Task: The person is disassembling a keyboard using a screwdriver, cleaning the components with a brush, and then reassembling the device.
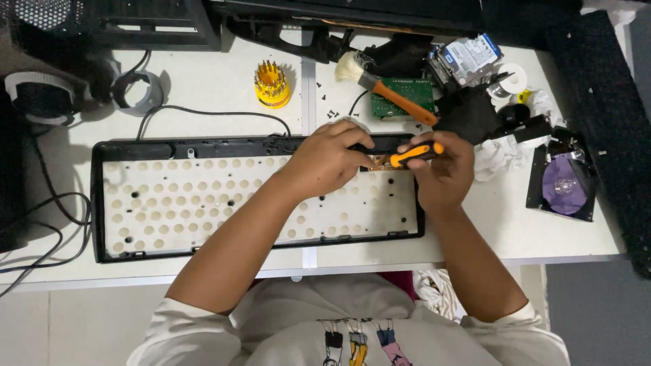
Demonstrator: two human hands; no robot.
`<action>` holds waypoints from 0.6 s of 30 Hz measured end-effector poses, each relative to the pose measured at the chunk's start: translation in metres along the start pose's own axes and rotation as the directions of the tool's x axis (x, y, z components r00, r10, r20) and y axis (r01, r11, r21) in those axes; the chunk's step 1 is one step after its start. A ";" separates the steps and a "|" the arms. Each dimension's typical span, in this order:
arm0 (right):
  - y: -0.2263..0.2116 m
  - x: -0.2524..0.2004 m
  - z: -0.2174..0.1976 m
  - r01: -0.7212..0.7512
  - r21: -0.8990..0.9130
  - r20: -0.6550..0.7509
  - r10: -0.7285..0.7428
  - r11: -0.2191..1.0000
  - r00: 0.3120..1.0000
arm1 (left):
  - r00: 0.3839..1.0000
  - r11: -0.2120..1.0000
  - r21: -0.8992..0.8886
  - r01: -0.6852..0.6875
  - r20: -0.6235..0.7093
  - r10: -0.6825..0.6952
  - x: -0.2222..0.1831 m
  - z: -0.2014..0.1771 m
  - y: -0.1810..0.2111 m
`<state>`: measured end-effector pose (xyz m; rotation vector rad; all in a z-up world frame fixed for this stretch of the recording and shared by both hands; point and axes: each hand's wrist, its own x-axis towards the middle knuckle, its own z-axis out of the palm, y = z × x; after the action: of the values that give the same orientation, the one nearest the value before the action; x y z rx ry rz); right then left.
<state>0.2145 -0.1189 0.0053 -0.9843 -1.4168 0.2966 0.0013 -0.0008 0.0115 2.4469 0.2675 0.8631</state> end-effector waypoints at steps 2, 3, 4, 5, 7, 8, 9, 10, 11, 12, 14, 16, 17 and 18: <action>-0.006 0.007 0.001 -0.006 -0.039 -0.094 0.002 0.999 0.996 | 1.000 1.000 -0.004 -0.004 0.000 0.004 -0.002 0.001 -0.001; -0.010 0.012 0.000 -0.012 -0.074 -0.182 -0.002 0.997 0.983 | 1.000 1.000 -0.004 -0.005 -0.004 0.005 -0.002 0.002 -0.001; -0.007 0.012 -0.005 -0.009 -0.079 -0.182 -0.006 0.997 0.983 | 1.000 1.000 -0.005 -0.009 -0.006 0.009 -0.001 0.001 0.000; -0.005 0.013 -0.010 -0.025 -0.003 -0.217 0.024 1.000 0.976 | 1.000 1.000 0.001 -0.004 -0.002 0.004 -0.001 0.000 0.001; -0.005 0.014 -0.014 -0.038 0.071 -0.253 0.055 0.997 0.966 | 1.000 1.000 0.007 -0.004 0.005 0.004 0.000 -0.001 0.001; -0.006 0.015 -0.015 -0.064 0.045 -0.281 0.074 0.997 0.957 | 1.000 1.000 0.010 -0.001 0.008 0.001 -0.001 -0.001 0.001; -0.007 0.015 -0.015 -0.090 0.019 -0.309 0.091 0.996 0.947 | 1.000 1.000 0.013 0.002 0.010 -0.002 -0.001 -0.001 0.000; -0.005 0.015 -0.015 -0.091 0.016 -0.312 0.092 0.996 0.946 | 1.000 1.000 0.009 -0.001 0.013 0.000 -0.001 -0.001 0.001; -0.003 0.015 -0.016 -0.086 0.007 -0.309 0.084 0.996 0.947 | 1.000 1.000 0.014 0.000 0.013 0.000 -0.001 -0.001 0.001; -0.001 0.016 -0.017 -0.080 -0.003 -0.306 0.075 0.997 0.949 | 1.000 1.000 0.018 0.001 0.012 -0.001 -0.001 -0.001 0.001; 0.002 0.015 -0.021 -0.060 -0.033 -0.272 0.049 0.998 0.961 | 1.000 1.000 0.018 -0.005 0.013 0.005 0.000 -0.001 0.001; 0.008 0.014 -0.022 -0.037 -0.062 -0.236 0.021 0.997 0.971 | 1.000 1.000 0.020 -0.012 0.012 0.011 0.000 -0.001 0.000; 0.011 0.012 -0.021 0.013 -0.078 -0.201 -0.028 0.997 0.979 | 1.000 1.000 0.023 -0.016 0.007 0.016 0.000 0.000 -0.001; 0.015 0.011 -0.019 0.061 -0.090 -0.164 -0.075 0.994 0.984 | 1.000 1.000 0.025 -0.018 0.002 0.018 -0.002 0.001 -0.001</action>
<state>0.2396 -0.1101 0.0047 -1.0039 -1.3150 0.1007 0.0008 -0.0008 0.0094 2.4767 0.2568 0.8701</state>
